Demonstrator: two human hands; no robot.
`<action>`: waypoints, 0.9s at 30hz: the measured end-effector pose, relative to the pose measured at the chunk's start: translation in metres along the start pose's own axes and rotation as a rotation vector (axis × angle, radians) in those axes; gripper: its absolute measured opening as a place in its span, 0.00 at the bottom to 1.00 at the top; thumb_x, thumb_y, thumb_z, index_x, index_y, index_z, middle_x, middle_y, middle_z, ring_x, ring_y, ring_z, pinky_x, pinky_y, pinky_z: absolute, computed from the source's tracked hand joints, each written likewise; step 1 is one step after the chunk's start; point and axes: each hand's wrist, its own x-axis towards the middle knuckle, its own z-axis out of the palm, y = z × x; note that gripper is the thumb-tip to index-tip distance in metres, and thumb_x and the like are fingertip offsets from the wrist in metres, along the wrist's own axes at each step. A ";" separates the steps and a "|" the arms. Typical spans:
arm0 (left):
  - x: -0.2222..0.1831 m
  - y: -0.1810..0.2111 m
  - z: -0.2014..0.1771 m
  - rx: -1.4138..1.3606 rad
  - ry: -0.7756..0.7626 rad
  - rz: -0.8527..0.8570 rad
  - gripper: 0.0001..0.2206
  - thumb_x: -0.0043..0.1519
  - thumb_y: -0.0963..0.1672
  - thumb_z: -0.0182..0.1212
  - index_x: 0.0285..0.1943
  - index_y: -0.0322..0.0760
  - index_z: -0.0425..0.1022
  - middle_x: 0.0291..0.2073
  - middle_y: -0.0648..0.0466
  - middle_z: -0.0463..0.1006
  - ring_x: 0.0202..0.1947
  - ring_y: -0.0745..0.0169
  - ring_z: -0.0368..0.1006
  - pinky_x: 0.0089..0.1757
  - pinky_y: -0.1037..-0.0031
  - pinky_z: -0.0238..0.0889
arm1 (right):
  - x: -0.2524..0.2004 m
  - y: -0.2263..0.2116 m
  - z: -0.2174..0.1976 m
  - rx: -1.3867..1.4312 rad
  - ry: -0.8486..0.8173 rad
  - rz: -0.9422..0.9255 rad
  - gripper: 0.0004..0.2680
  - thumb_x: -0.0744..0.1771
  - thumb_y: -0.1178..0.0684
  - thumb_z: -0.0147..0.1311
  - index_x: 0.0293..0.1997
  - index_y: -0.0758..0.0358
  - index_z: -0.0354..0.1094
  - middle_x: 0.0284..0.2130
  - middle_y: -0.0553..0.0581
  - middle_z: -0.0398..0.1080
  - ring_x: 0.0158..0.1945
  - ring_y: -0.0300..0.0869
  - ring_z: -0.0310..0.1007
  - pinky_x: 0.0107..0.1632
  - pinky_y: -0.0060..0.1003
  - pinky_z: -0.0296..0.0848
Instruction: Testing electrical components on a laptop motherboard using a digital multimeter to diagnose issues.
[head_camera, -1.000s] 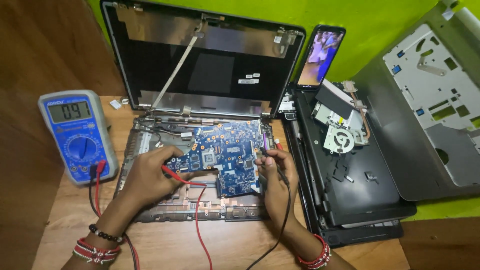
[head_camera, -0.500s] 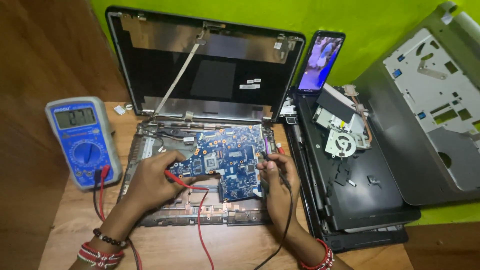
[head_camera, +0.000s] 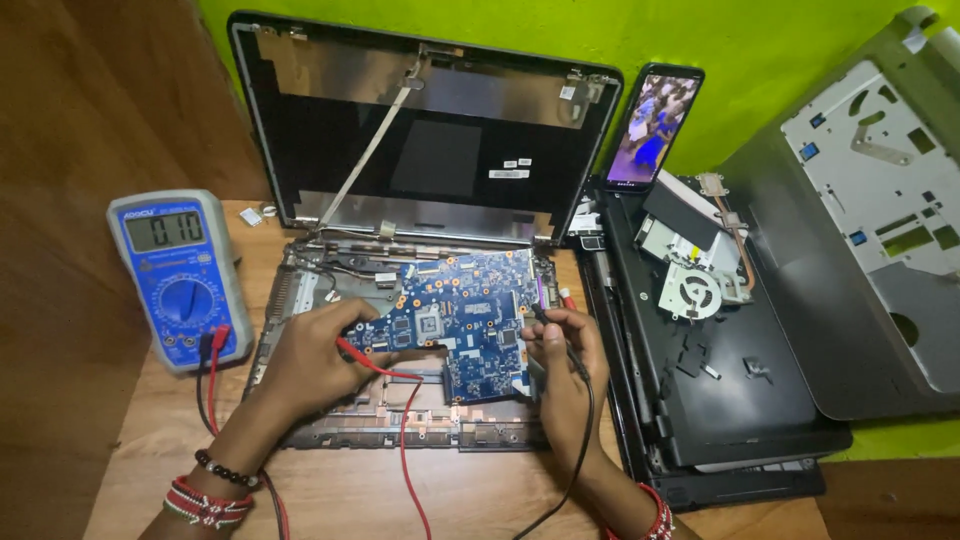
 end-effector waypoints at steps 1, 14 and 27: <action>-0.001 0.002 -0.001 -0.025 -0.007 -0.015 0.19 0.47 0.49 0.78 0.42 0.39 0.77 0.37 0.54 0.84 0.38 0.59 0.80 0.40 0.68 0.74 | -0.001 -0.001 0.000 -0.005 0.006 0.015 0.10 0.69 0.49 0.49 0.50 0.63 0.67 0.39 0.59 0.74 0.46 0.43 0.80 0.47 0.37 0.82; 0.004 -0.002 0.000 0.013 -0.031 -0.007 0.22 0.47 0.50 0.78 0.45 0.38 0.77 0.39 0.53 0.84 0.40 0.56 0.80 0.43 0.66 0.75 | 0.002 0.001 0.000 0.030 0.020 0.014 0.11 0.69 0.48 0.49 0.51 0.64 0.67 0.40 0.58 0.72 0.46 0.43 0.78 0.47 0.36 0.81; 0.001 -0.003 0.002 0.006 -0.010 -0.023 0.22 0.47 0.52 0.78 0.44 0.39 0.78 0.36 0.54 0.84 0.36 0.60 0.81 0.38 0.69 0.74 | 0.001 0.004 0.000 0.028 -0.009 -0.004 0.11 0.69 0.48 0.49 0.50 0.63 0.67 0.39 0.58 0.73 0.45 0.43 0.79 0.46 0.36 0.80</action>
